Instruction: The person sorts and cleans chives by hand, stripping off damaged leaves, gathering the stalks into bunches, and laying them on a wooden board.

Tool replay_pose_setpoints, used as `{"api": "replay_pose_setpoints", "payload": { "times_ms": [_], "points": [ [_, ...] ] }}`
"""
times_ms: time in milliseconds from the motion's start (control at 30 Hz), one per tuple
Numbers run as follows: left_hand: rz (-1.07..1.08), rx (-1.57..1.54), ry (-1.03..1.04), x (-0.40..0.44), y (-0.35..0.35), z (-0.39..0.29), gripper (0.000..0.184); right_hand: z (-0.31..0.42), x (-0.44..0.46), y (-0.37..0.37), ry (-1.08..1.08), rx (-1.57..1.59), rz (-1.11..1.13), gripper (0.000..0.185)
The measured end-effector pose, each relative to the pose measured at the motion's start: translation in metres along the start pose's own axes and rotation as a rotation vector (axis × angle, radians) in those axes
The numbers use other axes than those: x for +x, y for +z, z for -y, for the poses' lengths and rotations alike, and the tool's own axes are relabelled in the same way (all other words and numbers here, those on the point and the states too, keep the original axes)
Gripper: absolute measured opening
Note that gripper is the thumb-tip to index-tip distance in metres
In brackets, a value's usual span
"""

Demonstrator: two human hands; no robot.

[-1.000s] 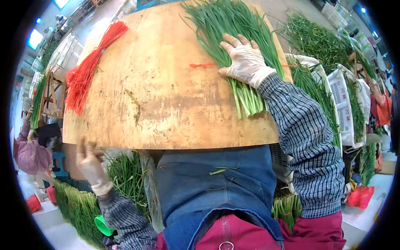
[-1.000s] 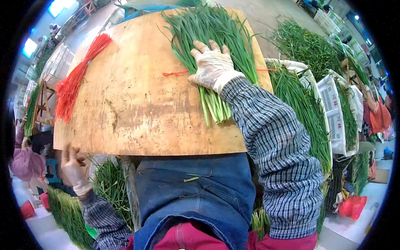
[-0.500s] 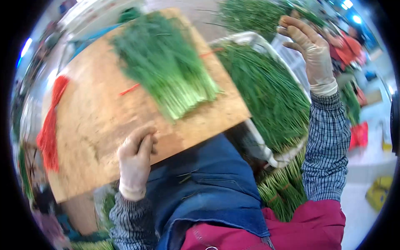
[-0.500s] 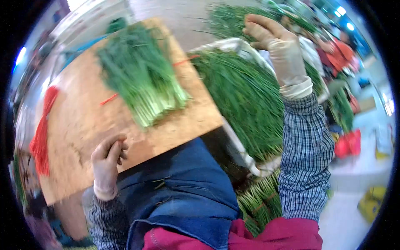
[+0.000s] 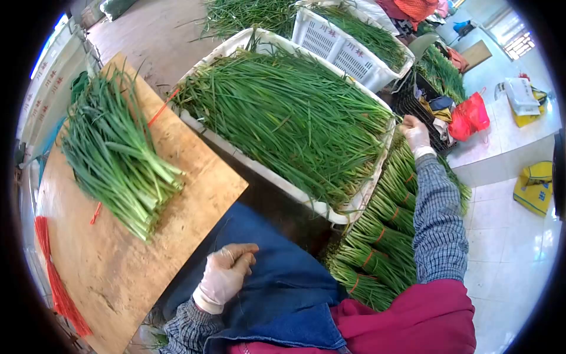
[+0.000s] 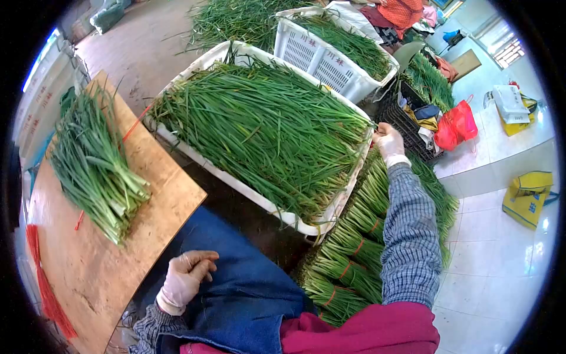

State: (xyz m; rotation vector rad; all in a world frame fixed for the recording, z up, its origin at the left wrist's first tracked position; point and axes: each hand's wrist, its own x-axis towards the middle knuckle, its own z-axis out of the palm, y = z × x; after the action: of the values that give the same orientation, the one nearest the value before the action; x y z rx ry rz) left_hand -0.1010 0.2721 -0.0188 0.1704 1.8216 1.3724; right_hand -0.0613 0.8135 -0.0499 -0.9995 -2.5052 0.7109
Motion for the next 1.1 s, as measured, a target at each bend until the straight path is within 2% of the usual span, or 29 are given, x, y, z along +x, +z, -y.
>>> {"api": "replay_pose_setpoints", "payload": {
  "times_ms": [100,133,233,267,400,533,633,767,800,833,900,967,1000,1033,1100],
  "points": [
    [0.039,-0.019,-0.059,0.009,0.008,0.003,0.02,0.014,0.004,0.02,-0.023,-0.329,0.082,0.059],
    [0.051,-0.012,-0.083,0.012,0.008,0.004,0.02,0.008,0.011,0.027,-0.04,-0.339,0.149,0.072],
    [0.036,-0.095,-0.172,0.026,0.005,-0.005,0.022,-0.005,0.042,0.051,-0.108,-0.604,0.221,0.086],
    [0.02,-0.137,-0.202,0.028,0.004,-0.006,0.023,-0.005,0.052,0.054,-0.08,-0.661,0.299,0.098],
    [-0.012,-0.241,-0.315,0.043,0.009,-0.013,0.025,-0.001,0.084,0.067,0.055,-0.834,0.481,0.107],
    [-0.052,-0.251,-0.344,0.051,0.014,-0.016,0.022,-0.005,0.088,0.084,0.066,-0.882,0.49,0.099],
    [-0.044,-0.25,-0.365,0.056,0.015,-0.018,0.024,-0.011,0.089,0.085,-0.012,-0.885,0.438,0.096],
    [-0.056,-0.245,-0.367,0.057,0.015,-0.018,0.022,-0.01,0.094,0.079,0.057,-0.705,0.42,0.06],
    [-0.059,-0.244,-0.362,0.057,0.016,-0.017,0.022,0.0,0.096,0.077,0.131,-0.615,0.383,0.053],
    [-0.058,-0.252,-0.362,0.057,0.016,-0.017,0.022,0.011,0.1,0.066,0.093,-0.62,0.406,0.053],
    [-0.055,-0.265,-0.36,0.057,0.015,-0.017,0.021,-0.025,0.139,0.07,0.059,-0.672,0.529,0.052],
    [-0.052,-0.263,-0.356,0.058,0.016,-0.018,0.021,-0.027,0.162,0.053,-0.013,-0.593,0.55,0.047],
    [-0.052,-0.262,-0.355,0.058,0.016,-0.018,0.021,0.008,0.155,0.04,-0.013,-0.65,0.502,0.04],
    [-0.055,-0.261,-0.354,0.058,0.016,-0.018,0.021,0.035,0.148,0.031,-0.034,-0.544,0.511,0.037],
    [-0.055,-0.262,-0.356,0.058,0.016,-0.016,0.022,0.029,0.156,0.032,0.059,-0.61,0.537,0.039]
  ]
}}
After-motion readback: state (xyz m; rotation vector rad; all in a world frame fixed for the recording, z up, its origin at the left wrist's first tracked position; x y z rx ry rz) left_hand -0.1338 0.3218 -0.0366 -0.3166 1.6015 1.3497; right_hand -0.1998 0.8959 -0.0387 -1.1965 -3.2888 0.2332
